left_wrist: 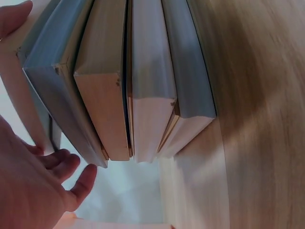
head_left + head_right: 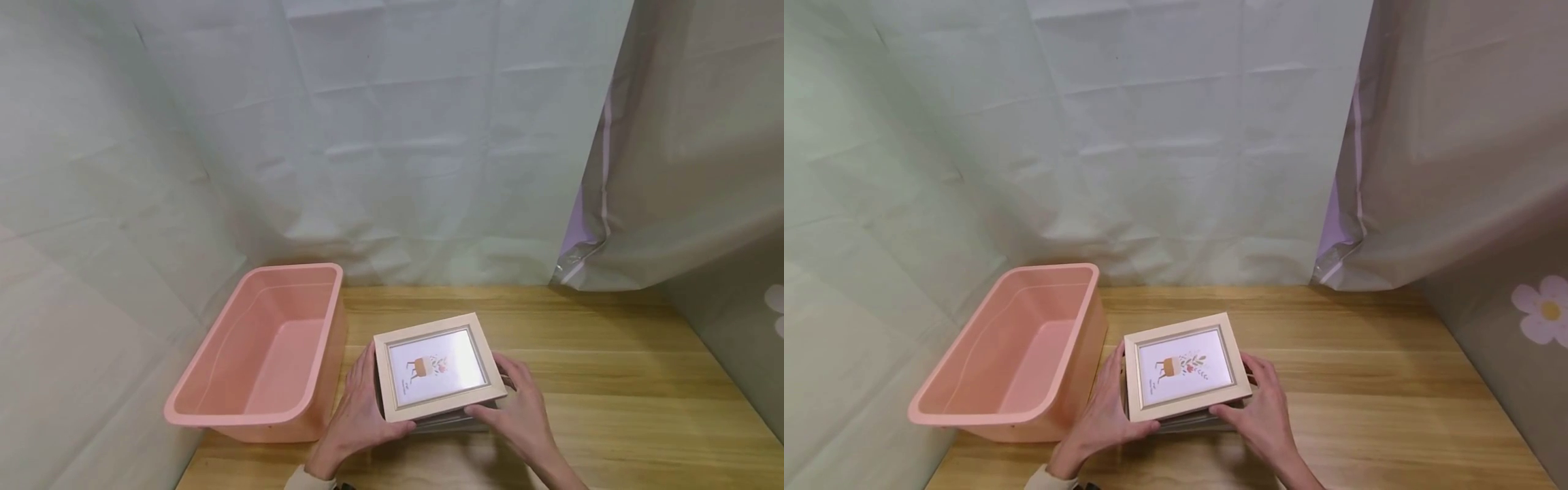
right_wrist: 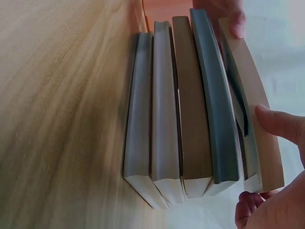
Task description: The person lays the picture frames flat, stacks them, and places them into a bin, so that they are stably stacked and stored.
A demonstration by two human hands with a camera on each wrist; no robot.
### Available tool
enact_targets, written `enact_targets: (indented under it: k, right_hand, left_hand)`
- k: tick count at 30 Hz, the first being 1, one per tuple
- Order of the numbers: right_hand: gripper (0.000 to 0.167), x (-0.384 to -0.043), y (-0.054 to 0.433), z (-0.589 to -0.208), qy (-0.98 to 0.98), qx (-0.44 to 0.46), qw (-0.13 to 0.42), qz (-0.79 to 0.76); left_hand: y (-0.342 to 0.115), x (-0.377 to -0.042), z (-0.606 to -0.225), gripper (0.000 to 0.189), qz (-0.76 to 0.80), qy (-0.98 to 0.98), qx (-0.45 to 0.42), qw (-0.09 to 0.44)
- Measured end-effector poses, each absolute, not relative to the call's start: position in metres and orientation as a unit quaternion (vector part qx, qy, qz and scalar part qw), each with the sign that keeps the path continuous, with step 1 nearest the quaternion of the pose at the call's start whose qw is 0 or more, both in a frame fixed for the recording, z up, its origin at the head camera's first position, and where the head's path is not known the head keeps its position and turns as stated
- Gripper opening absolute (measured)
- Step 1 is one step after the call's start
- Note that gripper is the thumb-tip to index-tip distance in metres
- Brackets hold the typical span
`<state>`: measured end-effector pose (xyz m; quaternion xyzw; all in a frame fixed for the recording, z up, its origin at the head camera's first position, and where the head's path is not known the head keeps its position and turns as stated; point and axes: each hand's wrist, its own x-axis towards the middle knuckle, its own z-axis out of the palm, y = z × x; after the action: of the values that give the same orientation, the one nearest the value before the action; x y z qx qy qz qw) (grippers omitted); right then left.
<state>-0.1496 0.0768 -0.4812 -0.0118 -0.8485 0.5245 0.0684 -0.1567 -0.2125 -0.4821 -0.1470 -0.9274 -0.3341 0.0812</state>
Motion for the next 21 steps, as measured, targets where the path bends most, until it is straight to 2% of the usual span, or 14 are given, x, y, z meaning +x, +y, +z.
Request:
enact_targets:
  k: [8, 21]
  right_hand:
    - [0.106, -0.1497, 0.073, -0.4867, -0.842, -0.016, 0.046, 0.537]
    - [0.109, -0.1504, 0.0705, -0.491, -0.837, -0.02, 0.016, 0.546]
  left_hand:
    - [-0.216, -0.1566, -0.4838, 0.151, -0.283, -0.943, -0.149, 0.09]
    - [-0.2162, -0.1518, -0.4825, 0.151, -0.277, -0.953, -0.108, 0.058]
